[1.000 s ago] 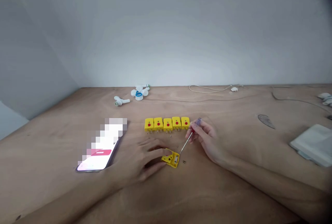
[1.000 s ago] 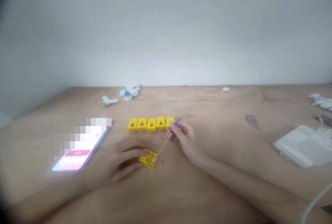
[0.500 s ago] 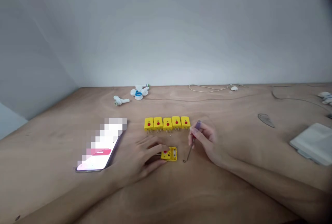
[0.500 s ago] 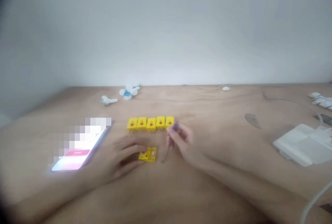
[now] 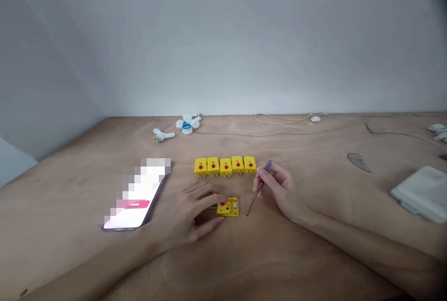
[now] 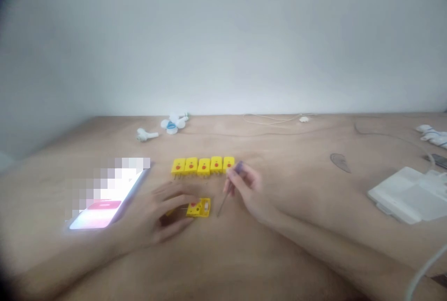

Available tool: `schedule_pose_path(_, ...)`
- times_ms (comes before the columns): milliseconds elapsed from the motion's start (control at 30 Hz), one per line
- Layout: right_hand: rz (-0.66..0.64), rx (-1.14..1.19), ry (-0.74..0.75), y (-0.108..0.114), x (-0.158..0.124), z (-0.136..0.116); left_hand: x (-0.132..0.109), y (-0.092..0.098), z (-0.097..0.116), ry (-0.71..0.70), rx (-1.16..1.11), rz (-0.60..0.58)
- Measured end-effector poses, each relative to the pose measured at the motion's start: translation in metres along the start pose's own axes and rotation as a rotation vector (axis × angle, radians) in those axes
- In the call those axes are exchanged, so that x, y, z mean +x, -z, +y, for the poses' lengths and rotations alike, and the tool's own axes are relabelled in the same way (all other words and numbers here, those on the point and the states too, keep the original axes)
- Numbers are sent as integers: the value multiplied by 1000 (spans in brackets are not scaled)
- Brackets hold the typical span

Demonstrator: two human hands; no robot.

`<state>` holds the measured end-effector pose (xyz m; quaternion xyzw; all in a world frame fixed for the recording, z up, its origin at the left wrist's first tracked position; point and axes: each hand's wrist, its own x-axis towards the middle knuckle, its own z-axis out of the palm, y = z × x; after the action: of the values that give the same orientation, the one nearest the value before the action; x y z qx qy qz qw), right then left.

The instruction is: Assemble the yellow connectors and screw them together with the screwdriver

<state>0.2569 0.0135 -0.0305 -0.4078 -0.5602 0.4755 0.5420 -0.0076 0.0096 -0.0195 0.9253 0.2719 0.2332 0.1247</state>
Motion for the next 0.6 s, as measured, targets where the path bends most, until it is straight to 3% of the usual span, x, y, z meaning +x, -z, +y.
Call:
schedule_pose_path(267, 1, 84, -10, 4, 2, 10, 2, 2, 3, 106, 39, 56)
schedule_pose_path(500, -48, 159, -22, 3, 0, 9, 4, 1, 2, 112, 45, 14)
schedule_pose_path(600, -4, 168, -18, 4, 0, 9, 4, 2, 3, 113, 56, 6)
